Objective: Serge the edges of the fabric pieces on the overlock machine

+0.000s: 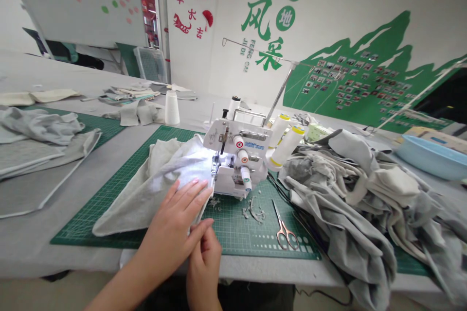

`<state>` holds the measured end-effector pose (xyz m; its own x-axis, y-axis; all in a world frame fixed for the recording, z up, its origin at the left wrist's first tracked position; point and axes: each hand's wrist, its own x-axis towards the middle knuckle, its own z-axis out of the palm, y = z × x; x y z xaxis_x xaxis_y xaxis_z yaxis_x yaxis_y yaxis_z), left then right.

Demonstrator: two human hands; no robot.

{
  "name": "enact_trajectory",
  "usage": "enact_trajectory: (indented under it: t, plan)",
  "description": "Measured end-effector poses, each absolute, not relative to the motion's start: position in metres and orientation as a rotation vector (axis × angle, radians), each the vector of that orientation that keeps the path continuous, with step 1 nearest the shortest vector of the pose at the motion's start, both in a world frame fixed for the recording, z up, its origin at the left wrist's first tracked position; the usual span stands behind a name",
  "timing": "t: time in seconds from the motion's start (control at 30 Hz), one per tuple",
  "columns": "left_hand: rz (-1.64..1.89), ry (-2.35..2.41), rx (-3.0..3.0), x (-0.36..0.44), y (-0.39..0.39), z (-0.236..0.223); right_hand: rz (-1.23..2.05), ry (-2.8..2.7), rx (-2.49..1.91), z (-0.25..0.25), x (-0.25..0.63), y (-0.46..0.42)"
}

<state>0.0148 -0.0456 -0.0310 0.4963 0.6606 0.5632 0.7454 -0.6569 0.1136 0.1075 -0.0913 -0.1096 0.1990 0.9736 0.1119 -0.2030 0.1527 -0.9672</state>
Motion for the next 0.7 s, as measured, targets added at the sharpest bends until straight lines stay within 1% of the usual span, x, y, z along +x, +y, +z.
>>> enact_trajectory:
  t: [0.17,0.47,0.7]
  plan:
    - [-0.881,-1.242,-2.582,0.017,-0.041,-0.029,0.989,-1.067,-1.118,-0.107,0.112,-0.086]
    - [-0.873,-1.182,-2.574,0.013,-0.043,-0.029,1.003,-1.045,-1.127,-0.104,0.113,-0.082]
    - [-0.870,-1.142,-2.579,-0.002,-0.060,-0.032,1.097,-1.004,-1.042,-0.098,0.117,-0.081]
